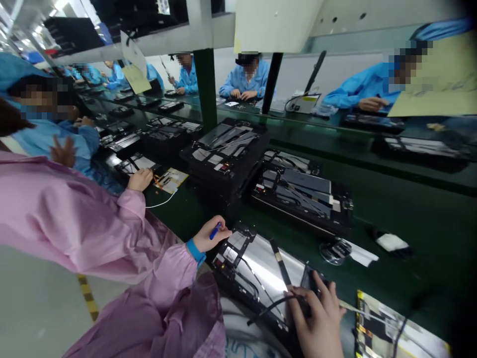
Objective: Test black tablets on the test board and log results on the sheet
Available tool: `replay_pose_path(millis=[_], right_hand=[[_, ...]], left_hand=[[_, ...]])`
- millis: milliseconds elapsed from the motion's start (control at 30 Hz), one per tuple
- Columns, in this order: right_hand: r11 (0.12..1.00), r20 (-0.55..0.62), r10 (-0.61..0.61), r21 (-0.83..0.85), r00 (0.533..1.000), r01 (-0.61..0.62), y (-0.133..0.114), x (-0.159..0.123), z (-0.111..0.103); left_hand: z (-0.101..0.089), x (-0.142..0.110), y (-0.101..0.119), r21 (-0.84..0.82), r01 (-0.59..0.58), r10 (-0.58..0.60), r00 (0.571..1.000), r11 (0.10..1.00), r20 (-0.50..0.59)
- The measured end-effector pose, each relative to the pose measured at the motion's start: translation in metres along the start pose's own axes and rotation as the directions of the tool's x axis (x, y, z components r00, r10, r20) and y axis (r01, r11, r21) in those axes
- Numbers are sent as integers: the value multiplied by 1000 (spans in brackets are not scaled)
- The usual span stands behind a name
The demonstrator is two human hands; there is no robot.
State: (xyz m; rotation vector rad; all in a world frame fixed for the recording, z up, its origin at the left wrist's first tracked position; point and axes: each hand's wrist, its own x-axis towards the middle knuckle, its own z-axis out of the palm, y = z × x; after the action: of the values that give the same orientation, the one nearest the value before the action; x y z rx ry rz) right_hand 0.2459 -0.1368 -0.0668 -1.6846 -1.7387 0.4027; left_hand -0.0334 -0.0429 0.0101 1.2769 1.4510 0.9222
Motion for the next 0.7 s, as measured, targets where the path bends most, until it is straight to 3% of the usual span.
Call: replay_pose_path(millis=[300, 700], right_hand=[[990, 162, -119, -55, 980, 129, 27, -2, 0], [993, 270, -84, -62, 959, 104, 33, 1, 1]], left_hand=[[-4, -1, 9, 73, 12, -18, 996, 997, 87], [-11, -3, 11, 162, -40, 15, 988, 986, 152]])
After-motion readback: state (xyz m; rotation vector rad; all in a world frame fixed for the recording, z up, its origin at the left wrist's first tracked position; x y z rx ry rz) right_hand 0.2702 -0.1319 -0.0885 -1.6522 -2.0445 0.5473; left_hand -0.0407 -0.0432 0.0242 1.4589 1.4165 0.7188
